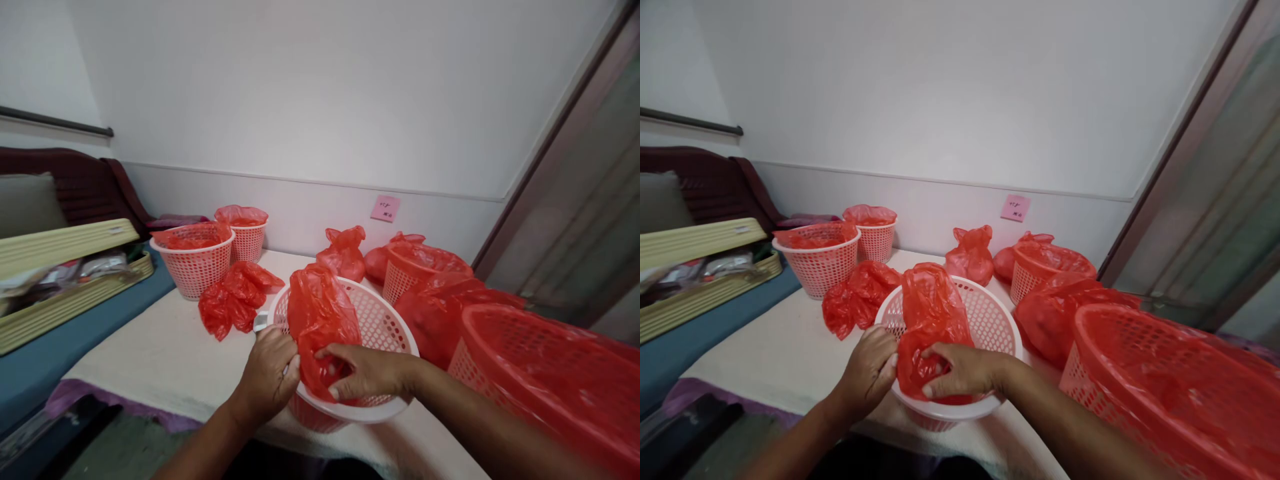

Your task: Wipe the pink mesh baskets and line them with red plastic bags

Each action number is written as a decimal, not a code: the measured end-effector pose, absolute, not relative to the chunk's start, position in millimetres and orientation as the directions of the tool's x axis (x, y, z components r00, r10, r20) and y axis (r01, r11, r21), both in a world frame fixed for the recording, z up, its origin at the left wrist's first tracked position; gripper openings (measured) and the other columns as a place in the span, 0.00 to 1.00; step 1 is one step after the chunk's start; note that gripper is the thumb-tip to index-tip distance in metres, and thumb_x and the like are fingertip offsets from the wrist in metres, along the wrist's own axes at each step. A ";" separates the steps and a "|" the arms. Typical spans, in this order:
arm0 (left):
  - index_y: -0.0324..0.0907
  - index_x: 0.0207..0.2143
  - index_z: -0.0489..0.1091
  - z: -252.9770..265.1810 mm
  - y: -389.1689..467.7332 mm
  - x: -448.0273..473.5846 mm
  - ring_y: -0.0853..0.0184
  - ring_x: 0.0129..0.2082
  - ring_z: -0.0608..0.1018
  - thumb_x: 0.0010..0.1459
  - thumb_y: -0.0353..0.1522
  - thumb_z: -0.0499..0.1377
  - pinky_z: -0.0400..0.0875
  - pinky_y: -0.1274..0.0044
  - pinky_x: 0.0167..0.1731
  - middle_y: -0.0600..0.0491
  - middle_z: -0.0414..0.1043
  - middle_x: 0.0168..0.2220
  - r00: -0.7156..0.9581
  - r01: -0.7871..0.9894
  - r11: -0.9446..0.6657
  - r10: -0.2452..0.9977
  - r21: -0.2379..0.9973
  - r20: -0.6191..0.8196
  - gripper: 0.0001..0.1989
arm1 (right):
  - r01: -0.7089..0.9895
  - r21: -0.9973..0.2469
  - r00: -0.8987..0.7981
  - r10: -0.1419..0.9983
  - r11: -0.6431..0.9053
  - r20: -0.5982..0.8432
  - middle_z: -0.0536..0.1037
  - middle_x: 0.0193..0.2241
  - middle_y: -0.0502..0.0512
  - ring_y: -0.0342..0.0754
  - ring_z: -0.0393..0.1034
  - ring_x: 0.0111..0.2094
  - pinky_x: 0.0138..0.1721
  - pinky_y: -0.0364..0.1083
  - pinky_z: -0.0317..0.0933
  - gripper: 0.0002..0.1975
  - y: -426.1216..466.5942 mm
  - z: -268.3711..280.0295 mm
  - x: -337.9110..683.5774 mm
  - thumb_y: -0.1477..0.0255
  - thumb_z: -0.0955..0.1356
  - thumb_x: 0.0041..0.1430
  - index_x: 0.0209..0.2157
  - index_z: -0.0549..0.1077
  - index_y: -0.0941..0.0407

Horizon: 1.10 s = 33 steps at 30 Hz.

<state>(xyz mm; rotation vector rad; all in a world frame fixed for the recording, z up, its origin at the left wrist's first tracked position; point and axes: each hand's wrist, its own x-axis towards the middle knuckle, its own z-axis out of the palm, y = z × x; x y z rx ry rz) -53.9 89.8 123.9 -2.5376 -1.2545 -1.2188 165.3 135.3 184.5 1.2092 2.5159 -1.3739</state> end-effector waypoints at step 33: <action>0.43 0.41 0.72 145.0 83.7 -64.9 0.59 0.38 0.70 0.62 0.31 0.49 0.60 0.62 0.42 0.50 0.75 0.37 0.425 0.666 -0.621 0.772 0.414 0.474 0.13 | 0.526 -0.528 -0.551 0.740 0.667 0.387 0.67 0.24 0.47 0.42 0.63 0.28 0.32 0.41 0.55 0.08 163.9 249.2 198.2 0.79 0.58 0.49 0.21 0.61 0.55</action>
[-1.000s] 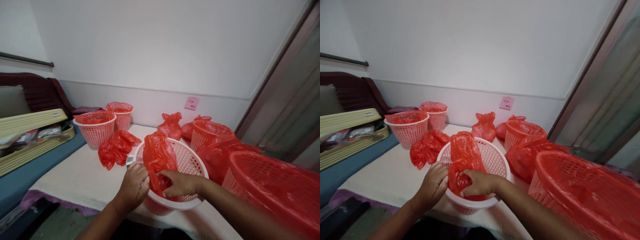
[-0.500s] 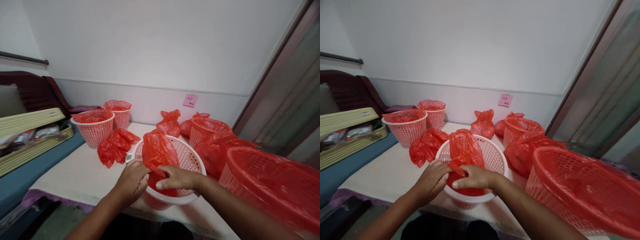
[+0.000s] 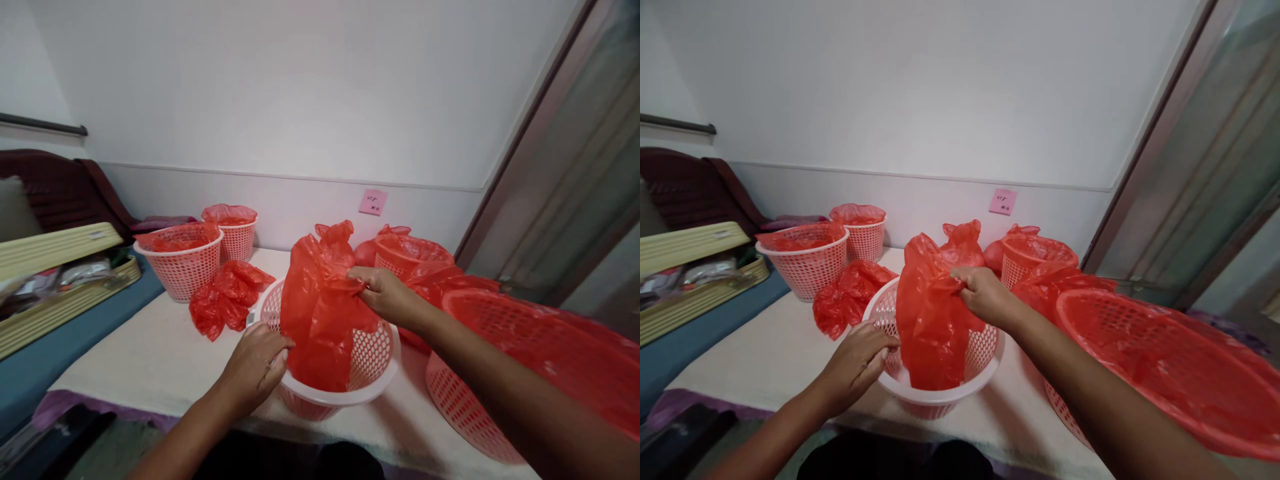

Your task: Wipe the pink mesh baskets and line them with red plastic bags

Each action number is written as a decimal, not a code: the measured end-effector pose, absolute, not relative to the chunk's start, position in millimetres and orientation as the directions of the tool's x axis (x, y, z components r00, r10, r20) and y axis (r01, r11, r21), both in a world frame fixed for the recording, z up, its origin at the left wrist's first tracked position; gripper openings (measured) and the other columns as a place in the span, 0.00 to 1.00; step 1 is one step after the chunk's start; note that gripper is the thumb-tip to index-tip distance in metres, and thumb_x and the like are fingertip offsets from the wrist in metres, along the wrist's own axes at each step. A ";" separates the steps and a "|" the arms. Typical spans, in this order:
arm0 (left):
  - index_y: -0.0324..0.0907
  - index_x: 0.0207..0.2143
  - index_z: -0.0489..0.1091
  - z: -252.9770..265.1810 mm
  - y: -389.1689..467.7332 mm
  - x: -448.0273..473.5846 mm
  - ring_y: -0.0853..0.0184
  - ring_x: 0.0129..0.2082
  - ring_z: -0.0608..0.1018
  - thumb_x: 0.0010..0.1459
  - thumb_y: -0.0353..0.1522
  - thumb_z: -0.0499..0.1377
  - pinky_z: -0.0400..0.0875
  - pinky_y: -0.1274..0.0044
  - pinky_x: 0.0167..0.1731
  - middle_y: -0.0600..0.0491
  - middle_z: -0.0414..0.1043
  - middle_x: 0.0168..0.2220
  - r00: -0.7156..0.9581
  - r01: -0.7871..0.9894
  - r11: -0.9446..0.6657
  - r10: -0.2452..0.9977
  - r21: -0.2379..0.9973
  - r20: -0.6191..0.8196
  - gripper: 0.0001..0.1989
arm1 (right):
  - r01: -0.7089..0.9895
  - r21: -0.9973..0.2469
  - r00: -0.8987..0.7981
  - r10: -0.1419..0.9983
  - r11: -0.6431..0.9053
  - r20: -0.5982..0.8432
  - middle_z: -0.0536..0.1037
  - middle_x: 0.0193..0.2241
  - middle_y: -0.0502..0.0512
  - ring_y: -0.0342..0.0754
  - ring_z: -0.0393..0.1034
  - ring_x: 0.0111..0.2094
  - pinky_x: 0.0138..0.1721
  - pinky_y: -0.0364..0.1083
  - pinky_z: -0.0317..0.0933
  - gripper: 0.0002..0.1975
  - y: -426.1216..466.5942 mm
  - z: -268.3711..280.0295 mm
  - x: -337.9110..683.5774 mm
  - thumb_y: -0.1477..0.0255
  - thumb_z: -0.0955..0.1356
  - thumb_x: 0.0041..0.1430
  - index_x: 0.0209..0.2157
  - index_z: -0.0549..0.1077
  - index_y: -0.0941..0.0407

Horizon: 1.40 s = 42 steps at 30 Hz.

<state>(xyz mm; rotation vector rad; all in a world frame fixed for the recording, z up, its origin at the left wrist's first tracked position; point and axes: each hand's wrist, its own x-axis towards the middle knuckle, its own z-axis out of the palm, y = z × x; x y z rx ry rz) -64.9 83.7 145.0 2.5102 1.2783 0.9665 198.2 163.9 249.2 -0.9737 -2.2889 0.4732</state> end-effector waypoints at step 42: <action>0.42 0.27 0.61 228.1 83.4 -34.7 0.67 0.33 0.67 0.65 0.40 0.47 0.60 0.71 0.38 0.52 0.67 0.33 0.804 0.499 -0.854 0.519 0.147 0.291 0.16 | 0.675 -0.083 -0.569 0.589 0.733 0.573 0.66 0.29 0.54 0.47 0.58 0.31 0.33 0.47 0.52 0.09 85.7 225.1 253.7 0.81 0.58 0.61 0.34 0.67 0.57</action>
